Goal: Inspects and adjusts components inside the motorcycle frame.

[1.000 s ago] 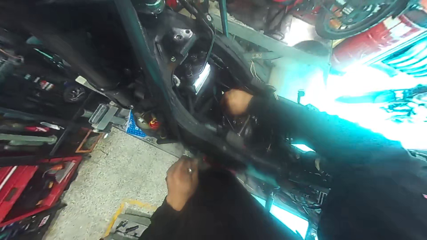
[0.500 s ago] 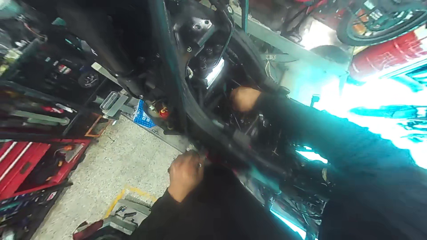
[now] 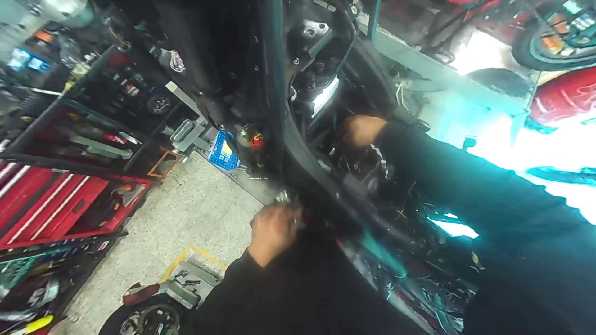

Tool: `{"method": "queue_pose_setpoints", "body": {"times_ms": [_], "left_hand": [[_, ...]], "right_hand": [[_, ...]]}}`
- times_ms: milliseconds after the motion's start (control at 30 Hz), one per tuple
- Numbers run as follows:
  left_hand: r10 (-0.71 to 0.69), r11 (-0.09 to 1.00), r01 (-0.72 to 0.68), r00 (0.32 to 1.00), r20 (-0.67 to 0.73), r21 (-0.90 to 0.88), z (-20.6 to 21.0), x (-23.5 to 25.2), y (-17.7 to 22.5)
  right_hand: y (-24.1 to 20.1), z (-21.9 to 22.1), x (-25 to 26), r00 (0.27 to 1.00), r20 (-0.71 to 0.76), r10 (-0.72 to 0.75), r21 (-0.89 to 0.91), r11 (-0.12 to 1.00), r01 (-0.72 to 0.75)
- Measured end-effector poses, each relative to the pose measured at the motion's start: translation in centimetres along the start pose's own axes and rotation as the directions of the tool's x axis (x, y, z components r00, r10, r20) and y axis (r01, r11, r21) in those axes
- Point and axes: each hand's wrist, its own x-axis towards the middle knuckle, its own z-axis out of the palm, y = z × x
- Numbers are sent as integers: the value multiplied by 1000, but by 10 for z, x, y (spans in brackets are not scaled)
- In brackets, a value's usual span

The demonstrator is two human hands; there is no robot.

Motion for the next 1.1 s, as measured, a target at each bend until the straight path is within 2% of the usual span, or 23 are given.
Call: {"method": "queue_pose_setpoints", "body": {"times_ms": [533, 800, 1100], "left_hand": [[-1, 1000, 1, 1000, -3, -11, -1, -5, -2], [-20, 998, 18, 999, -35, -56, -3, -5, -6], [-4, 999, 1, 999, -52, -43, -2, -6, -8]], "right_hand": [[-2, 4, 9, 998, 53, 34, -154, 988, -25], [-2, 6, 9, 998, 20, 52, -116, 992, -50], [-1, 11, 4, 997, -81, 12, -115, 993, -21]]}}
